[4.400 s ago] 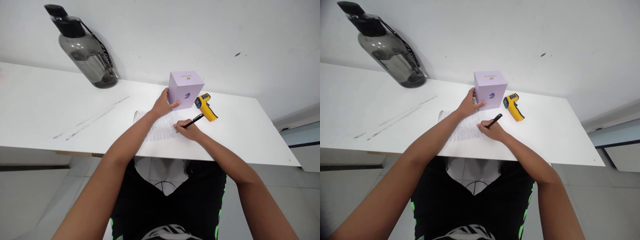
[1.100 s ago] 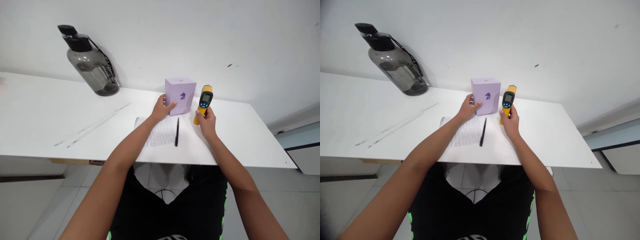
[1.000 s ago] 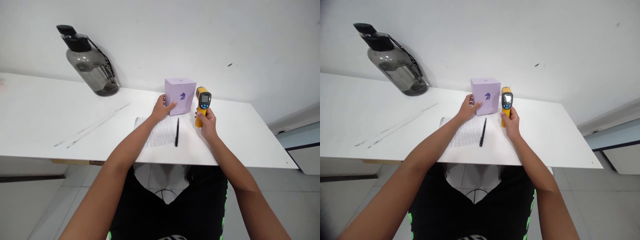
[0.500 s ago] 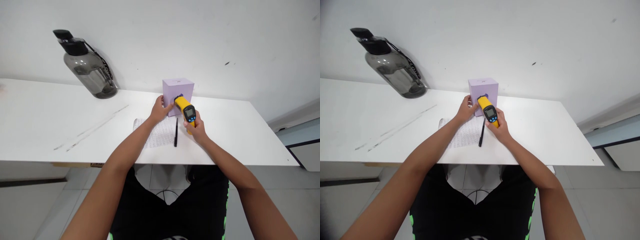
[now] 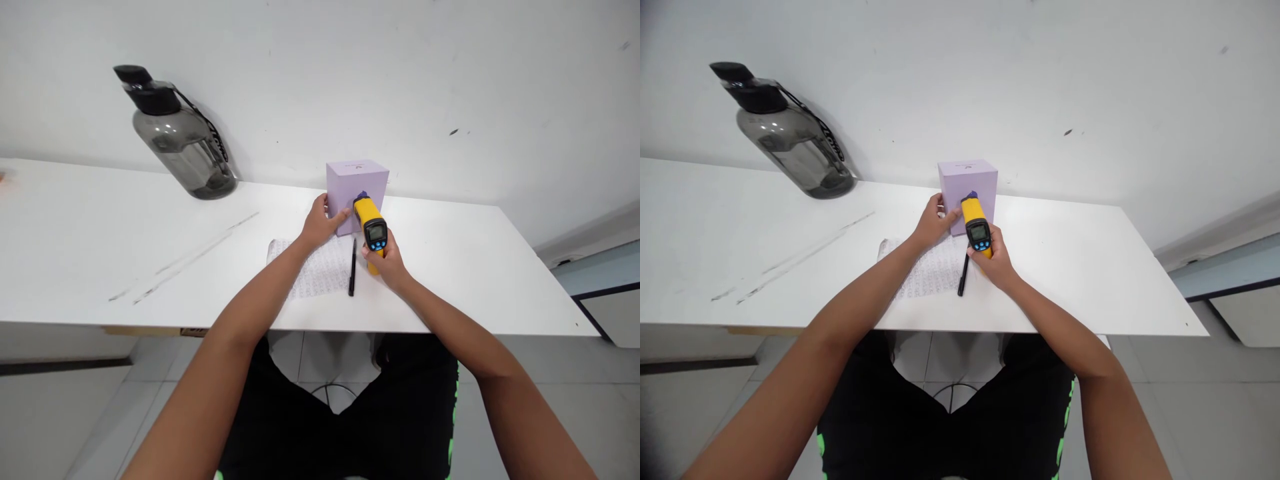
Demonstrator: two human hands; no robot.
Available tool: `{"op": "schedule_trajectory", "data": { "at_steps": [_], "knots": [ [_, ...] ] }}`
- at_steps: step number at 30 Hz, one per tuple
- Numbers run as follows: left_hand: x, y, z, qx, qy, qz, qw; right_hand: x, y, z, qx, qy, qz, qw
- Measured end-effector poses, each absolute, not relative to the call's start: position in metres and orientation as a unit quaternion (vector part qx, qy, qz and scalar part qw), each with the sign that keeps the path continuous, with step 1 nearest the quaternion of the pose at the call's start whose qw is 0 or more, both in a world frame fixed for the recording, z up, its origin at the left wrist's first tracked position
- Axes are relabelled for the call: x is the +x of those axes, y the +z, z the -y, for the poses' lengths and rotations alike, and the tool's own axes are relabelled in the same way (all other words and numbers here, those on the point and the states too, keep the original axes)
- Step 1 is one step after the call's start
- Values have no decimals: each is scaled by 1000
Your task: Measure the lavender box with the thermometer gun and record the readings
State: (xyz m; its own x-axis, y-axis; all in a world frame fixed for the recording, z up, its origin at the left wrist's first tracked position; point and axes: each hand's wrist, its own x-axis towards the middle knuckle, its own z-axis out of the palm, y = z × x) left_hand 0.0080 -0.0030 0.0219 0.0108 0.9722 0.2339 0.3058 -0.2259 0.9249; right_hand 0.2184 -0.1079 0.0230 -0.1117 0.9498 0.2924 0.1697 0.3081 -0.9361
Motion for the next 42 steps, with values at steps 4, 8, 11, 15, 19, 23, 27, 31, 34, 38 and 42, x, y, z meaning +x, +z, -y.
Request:
{"op": "schedule_trajectory", "data": {
  "at_steps": [4,8,11,15,19,23,27,31,34,38,42],
  "knots": [
    [7,24,5,623,477,-509,355,215,24,104,-439,446,573,529],
    [7,25,7,629,472,-514,344,213,29,106,-442,432,590,520],
    [7,25,7,631,470,-517,337,213,32,109,-445,423,594,520],
    [7,26,6,626,469,-522,341,213,33,112,-461,429,574,523],
    [8,27,7,626,471,-517,345,213,33,114,-467,425,567,529],
    [8,28,9,627,468,-521,340,213,33,114,-473,424,569,523],
    [7,28,9,631,467,-519,338,214,33,112,-479,423,564,524],
    [7,28,9,631,469,-516,341,214,33,109,-473,431,561,526],
    [7,27,8,635,467,-514,337,213,32,107,-466,439,555,531],
    [6,22,4,637,471,-514,330,212,32,106,-464,456,536,538],
    [6,17,2,641,477,-504,328,209,37,107,-463,473,513,547]
  ]
}}
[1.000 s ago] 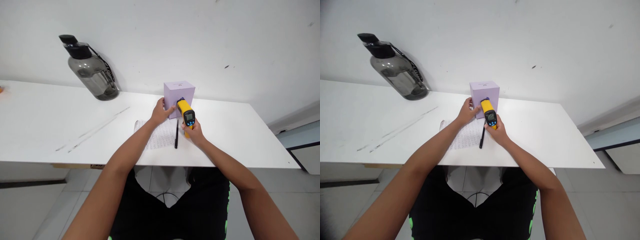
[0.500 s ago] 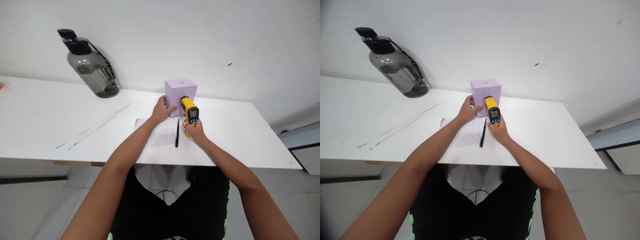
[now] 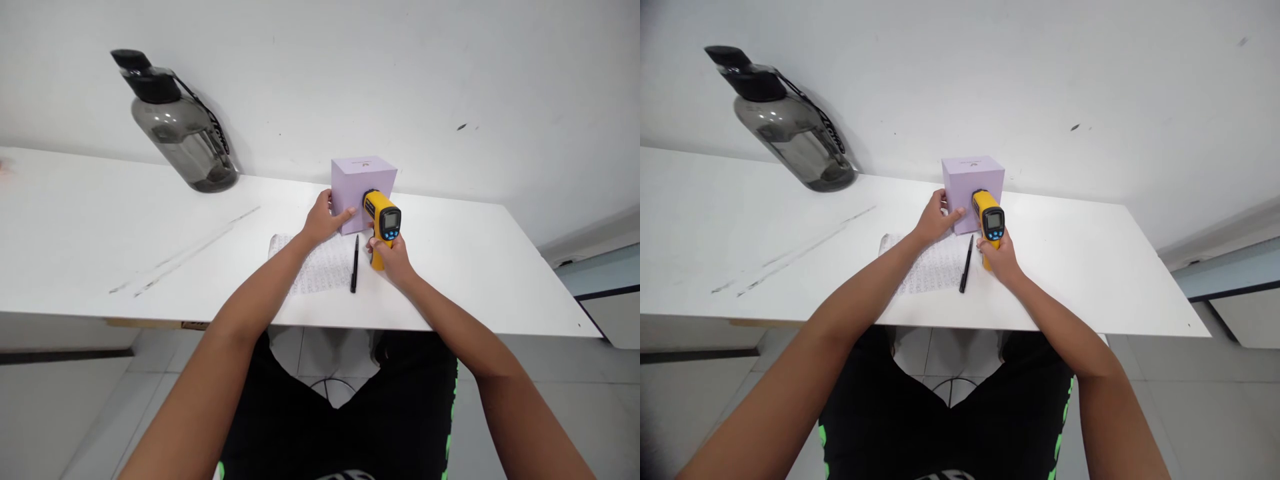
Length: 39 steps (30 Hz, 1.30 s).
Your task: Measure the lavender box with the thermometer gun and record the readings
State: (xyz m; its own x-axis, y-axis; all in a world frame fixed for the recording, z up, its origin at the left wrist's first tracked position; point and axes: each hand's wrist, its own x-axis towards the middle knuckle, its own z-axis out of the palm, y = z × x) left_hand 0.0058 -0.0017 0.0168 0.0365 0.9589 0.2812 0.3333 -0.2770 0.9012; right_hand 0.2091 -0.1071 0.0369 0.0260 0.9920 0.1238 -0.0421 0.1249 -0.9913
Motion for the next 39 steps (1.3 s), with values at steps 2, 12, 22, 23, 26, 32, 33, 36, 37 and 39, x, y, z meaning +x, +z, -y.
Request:
{"op": "schedule_trajectory", "data": {
  "at_steps": [2,12,22,23,26,32,33,36,37,39],
  "knots": [
    [6,16,2,646,477,-500,324,207,40,108,-462,476,506,552],
    [5,20,3,658,466,-499,318,208,44,109,-466,477,506,547],
    [6,20,4,653,465,-503,323,210,44,109,-462,493,503,539],
    [6,21,4,654,463,-503,324,210,43,109,-463,493,501,540],
    [6,23,6,655,464,-502,323,211,41,108,-466,497,493,541],
    [6,25,9,655,463,-504,320,210,43,108,-465,508,482,542],
    [6,26,9,655,460,-506,320,210,44,108,-464,509,480,543],
    [6,28,10,656,449,-514,322,209,46,108,-466,515,476,540],
    [5,28,10,656,446,-516,323,208,47,108,-467,517,474,539],
    [5,29,10,657,445,-515,324,208,48,108,-470,518,472,538]
  ]
}}
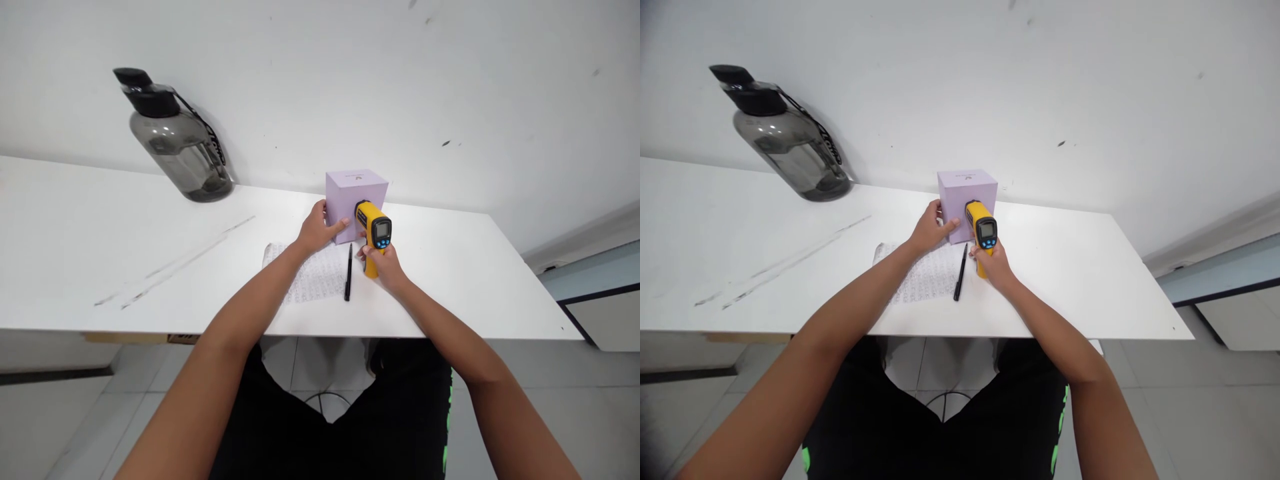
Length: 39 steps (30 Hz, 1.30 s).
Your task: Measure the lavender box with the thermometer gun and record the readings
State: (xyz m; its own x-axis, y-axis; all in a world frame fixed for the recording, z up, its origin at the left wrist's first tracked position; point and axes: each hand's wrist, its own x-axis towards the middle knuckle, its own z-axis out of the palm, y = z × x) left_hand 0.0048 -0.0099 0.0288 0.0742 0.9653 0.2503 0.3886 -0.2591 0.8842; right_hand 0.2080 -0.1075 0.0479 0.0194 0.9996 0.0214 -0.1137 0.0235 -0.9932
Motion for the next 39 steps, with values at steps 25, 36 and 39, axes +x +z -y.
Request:
{"op": "schedule_trajectory", "data": {
  "at_steps": [25,36,39],
  "knots": [
    [5,26,8,656,454,-510,323,210,52,105,-478,507,503,511],
    [5,26,9,654,456,-510,322,210,52,106,-475,504,507,513],
    [6,25,8,651,461,-508,324,210,52,106,-477,505,506,512]
  ]
}}
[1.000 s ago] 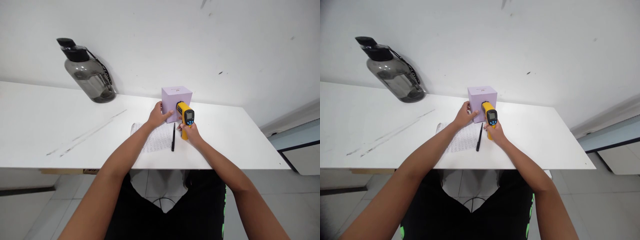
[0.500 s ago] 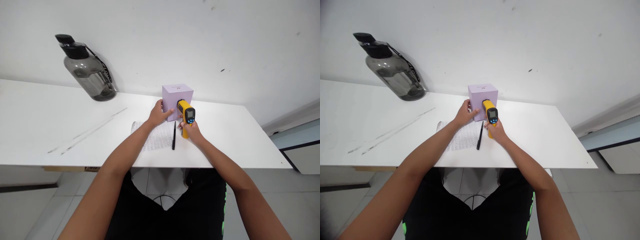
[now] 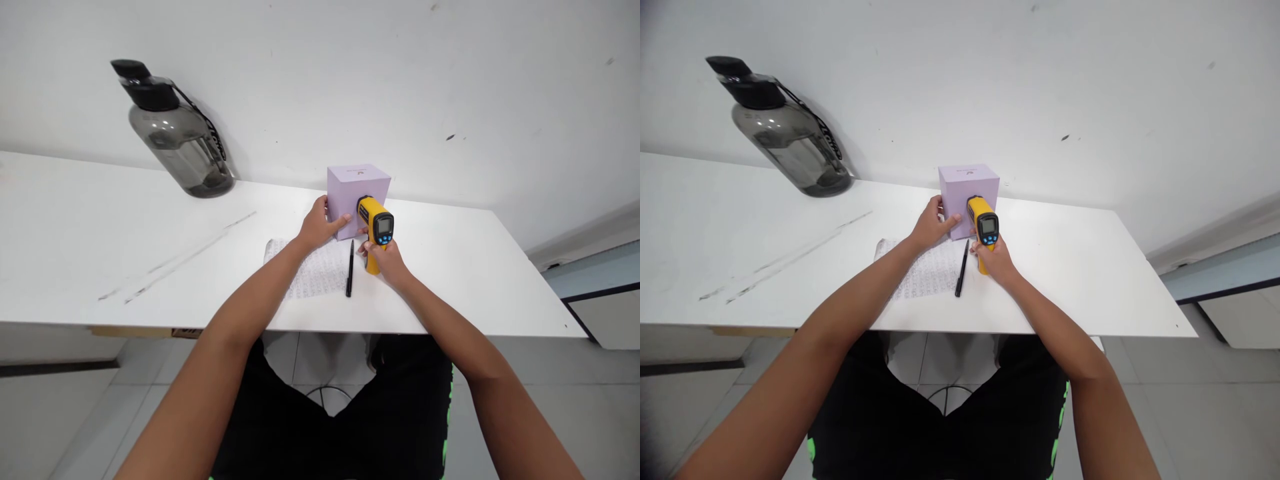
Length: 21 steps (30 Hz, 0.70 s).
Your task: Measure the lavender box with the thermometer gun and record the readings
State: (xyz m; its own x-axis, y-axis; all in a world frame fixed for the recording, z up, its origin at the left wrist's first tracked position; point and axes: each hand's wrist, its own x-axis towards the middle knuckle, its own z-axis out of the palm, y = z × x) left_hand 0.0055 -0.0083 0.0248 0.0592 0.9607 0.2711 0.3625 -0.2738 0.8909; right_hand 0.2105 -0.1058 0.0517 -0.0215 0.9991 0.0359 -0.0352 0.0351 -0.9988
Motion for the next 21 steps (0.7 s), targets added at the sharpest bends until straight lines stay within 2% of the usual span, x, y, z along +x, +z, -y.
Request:
{"op": "schedule_trajectory", "data": {
  "at_steps": [21],
  "knots": [
    [6,26,9,651,458,-511,325,212,53,107,-468,508,515,508]
  ]
}}
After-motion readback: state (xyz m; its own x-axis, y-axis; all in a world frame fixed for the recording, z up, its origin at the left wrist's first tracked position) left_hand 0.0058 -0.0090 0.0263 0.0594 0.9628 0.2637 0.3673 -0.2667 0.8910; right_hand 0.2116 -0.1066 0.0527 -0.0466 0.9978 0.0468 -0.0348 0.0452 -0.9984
